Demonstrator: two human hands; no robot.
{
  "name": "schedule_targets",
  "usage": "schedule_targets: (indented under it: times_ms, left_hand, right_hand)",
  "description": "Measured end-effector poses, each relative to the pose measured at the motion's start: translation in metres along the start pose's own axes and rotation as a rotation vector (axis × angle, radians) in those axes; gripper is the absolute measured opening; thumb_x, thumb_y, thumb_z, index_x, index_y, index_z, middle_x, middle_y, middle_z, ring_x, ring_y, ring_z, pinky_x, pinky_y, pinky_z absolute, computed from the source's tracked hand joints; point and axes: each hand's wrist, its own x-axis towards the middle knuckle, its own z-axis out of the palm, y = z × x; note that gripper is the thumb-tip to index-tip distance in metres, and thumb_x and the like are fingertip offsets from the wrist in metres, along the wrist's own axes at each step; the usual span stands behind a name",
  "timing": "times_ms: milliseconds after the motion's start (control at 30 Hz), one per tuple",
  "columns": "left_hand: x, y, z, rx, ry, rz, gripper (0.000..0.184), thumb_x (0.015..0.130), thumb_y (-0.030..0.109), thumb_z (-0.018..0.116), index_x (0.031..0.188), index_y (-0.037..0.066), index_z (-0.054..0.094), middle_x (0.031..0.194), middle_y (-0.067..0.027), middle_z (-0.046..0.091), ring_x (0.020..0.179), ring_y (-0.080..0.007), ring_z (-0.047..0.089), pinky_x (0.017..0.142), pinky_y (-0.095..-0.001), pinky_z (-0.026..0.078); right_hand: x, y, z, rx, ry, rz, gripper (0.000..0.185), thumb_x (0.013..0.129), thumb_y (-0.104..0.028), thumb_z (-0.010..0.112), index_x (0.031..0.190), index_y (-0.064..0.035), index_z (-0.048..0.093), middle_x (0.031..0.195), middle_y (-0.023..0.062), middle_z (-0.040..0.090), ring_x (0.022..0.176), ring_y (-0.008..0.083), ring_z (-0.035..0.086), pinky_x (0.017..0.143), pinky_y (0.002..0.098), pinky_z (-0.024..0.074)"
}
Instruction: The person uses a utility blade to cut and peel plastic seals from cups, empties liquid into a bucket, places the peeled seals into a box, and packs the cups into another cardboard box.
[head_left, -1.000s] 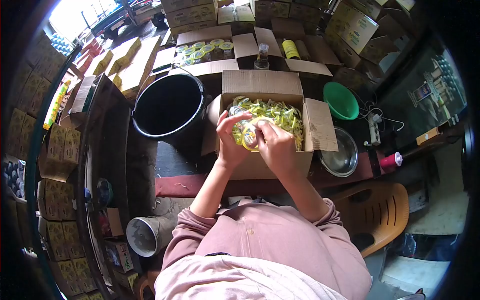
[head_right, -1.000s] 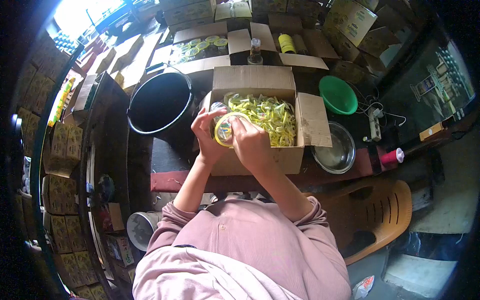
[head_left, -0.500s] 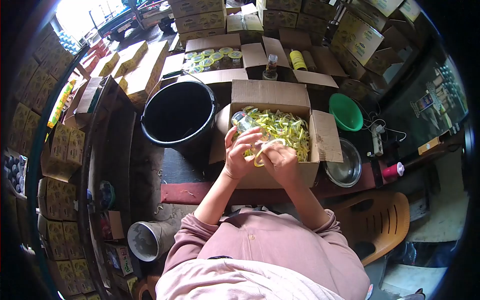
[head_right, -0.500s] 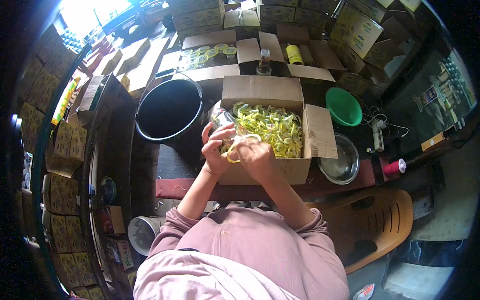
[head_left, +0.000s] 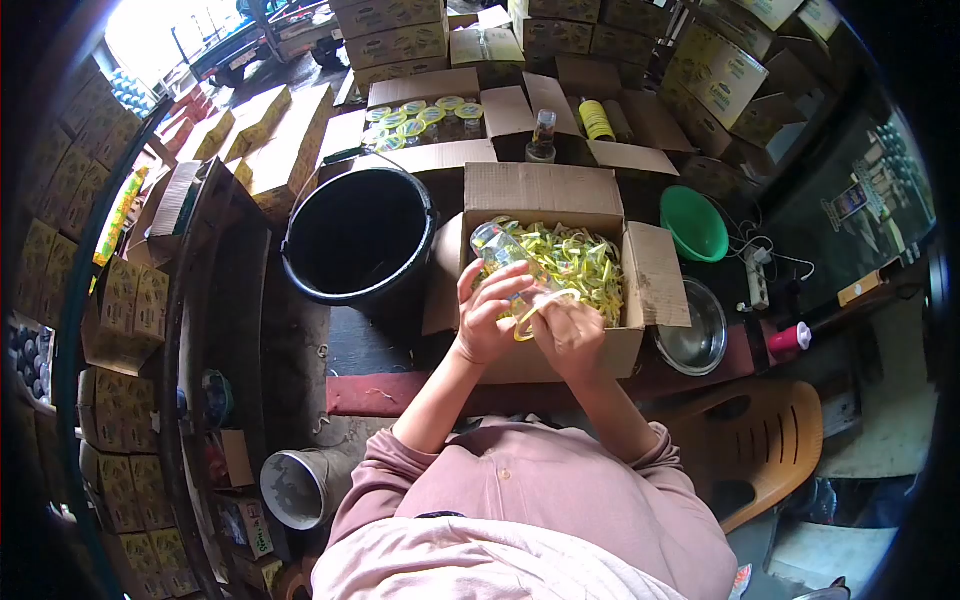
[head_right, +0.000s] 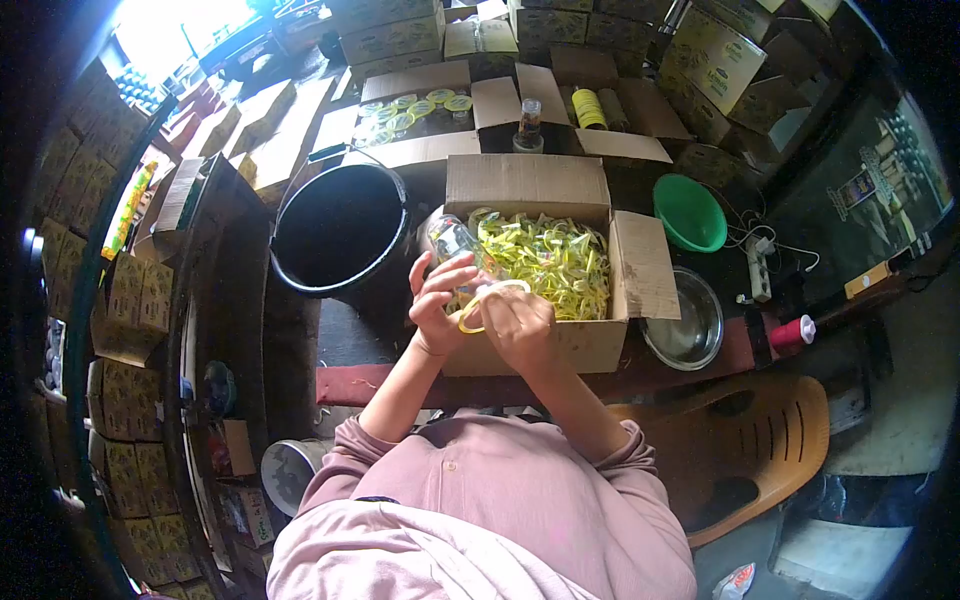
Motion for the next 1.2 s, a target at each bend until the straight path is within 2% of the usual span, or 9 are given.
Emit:
schedule_targets:
  times_ms: [233, 367, 433, 567, 700, 967, 1100, 1133, 1200]
  left_hand:
    - [0.002, -0.012, -0.002, -0.097, 0.003, -0.022, 0.033, 0.071, 0.007, 0.068, 0.075, 0.009, 0.035, 0.098, -0.0101, 0.063, 0.101, -0.0291, 0.058, 0.095, -0.0453, 0.036]
    - [-0.001, -0.025, -0.001, -0.136, -0.019, -0.053, 0.036, 0.072, 0.009, 0.068, 0.083, 0.009, 0.034, 0.1, -0.0129, 0.062, 0.102, -0.0311, 0.057, 0.094, -0.0469, 0.036]
    - [-0.001, -0.038, 0.002, -0.201, -0.006, -0.054, 0.039, 0.073, 0.011, 0.068, 0.088, 0.01, 0.032, 0.102, -0.0139, 0.061, 0.103, -0.0319, 0.056, 0.094, -0.0479, 0.036]
    - [-0.007, -0.069, 0.006, -0.173, -0.057, -0.042, 0.065, 0.067, 0.01, 0.076, 0.108, 0.013, 0.025, 0.108, -0.0174, 0.05, 0.105, -0.0335, 0.051, 0.095, -0.0504, 0.034]
    - [-0.006, -0.088, 0.011, -0.203, 0.016, -0.102, 0.074, 0.061, 0.007, 0.079, 0.11, 0.013, 0.024, 0.109, -0.0169, 0.049, 0.106, -0.0315, 0.05, 0.095, -0.049, 0.036]
    - [0.014, -0.1, 0.011, -0.105, -0.043, -0.038, 0.057, 0.066, 0.004, 0.074, 0.101, 0.012, 0.029, 0.104, -0.0131, 0.057, 0.103, -0.0308, 0.055, 0.093, -0.0477, 0.037]
    - [0.014, -0.106, 0.013, -0.147, -0.069, -0.065, 0.054, 0.065, 0.004, 0.073, 0.099, 0.011, 0.031, 0.104, -0.0144, 0.057, 0.104, -0.032, 0.055, 0.093, -0.0477, 0.037]
    - [0.014, -0.108, 0.012, -0.146, -0.063, -0.076, 0.054, 0.065, 0.004, 0.073, 0.098, 0.011, 0.031, 0.104, -0.0144, 0.057, 0.104, -0.0322, 0.055, 0.093, -0.0478, 0.037]
    - [0.011, -0.113, 0.011, -0.122, -0.074, -0.094, 0.055, 0.064, 0.005, 0.073, 0.098, 0.011, 0.031, 0.103, -0.0145, 0.058, 0.103, -0.0326, 0.055, 0.093, -0.0481, 0.037]
  right_hand:
    - [0.008, 0.006, 0.003, -0.037, -0.187, 0.021, 0.011, 0.069, -0.006, 0.065, 0.079, -0.006, 0.06, 0.074, 0.008, 0.061, 0.066, 0.0222, 0.06, 0.058, 0.0337, 0.0472]
    - [0.02, 0.016, 0.0, 0.046, -0.248, -0.01, 0.009, 0.07, -0.003, 0.063, 0.077, -0.0054, 0.059, 0.07, 0.0096, 0.061, 0.065, 0.0234, 0.061, 0.058, 0.0336, 0.0484]
    - [0.028, 0.022, -0.003, 0.093, -0.294, -0.028, 0.018, 0.068, 0.001, 0.056, 0.084, -0.004, 0.061, 0.072, 0.0126, 0.061, 0.065, 0.0252, 0.062, 0.056, 0.0329, 0.0495]
    - [0.037, 0.036, -0.007, 0.119, -0.334, -0.021, 0.021, 0.066, 0.002, 0.057, 0.085, -0.0057, 0.062, 0.071, 0.0119, 0.06, 0.066, 0.0267, 0.06, 0.057, 0.0347, 0.0489]
    - [0.054, 0.039, -0.014, 0.112, -0.355, -0.004, 0.021, 0.066, 0.001, 0.059, 0.085, -0.0054, 0.061, 0.071, 0.0118, 0.059, 0.066, 0.0264, 0.06, 0.058, 0.0346, 0.049]
    - [0.069, 0.046, 0.011, 0.03, -0.193, -0.06, 0.019, 0.066, 0.001, 0.059, 0.085, -0.0025, 0.06, 0.077, 0.0131, 0.062, 0.071, 0.0259, 0.062, 0.062, 0.0335, 0.0505]
    - [0.061, 0.056, 0.022, 0.049, -0.301, -0.002, 0.019, 0.067, 0.002, 0.057, 0.084, -0.0034, 0.06, 0.078, 0.0136, 0.062, 0.071, 0.026, 0.062, 0.063, 0.0342, 0.0506]
    - [0.059, 0.058, 0.022, 0.074, -0.312, 0.003, 0.017, 0.069, 0.001, 0.063, 0.083, -0.0046, 0.059, 0.073, 0.0117, 0.062, 0.071, 0.0271, 0.062, 0.063, 0.034, 0.05]
    - [0.054, 0.059, 0.017, 0.098, -0.341, -0.013, 0.016, 0.068, 0.001, 0.059, 0.083, -0.0047, 0.06, 0.074, 0.0121, 0.062, 0.07, 0.0259, 0.062, 0.062, 0.0332, 0.0503]
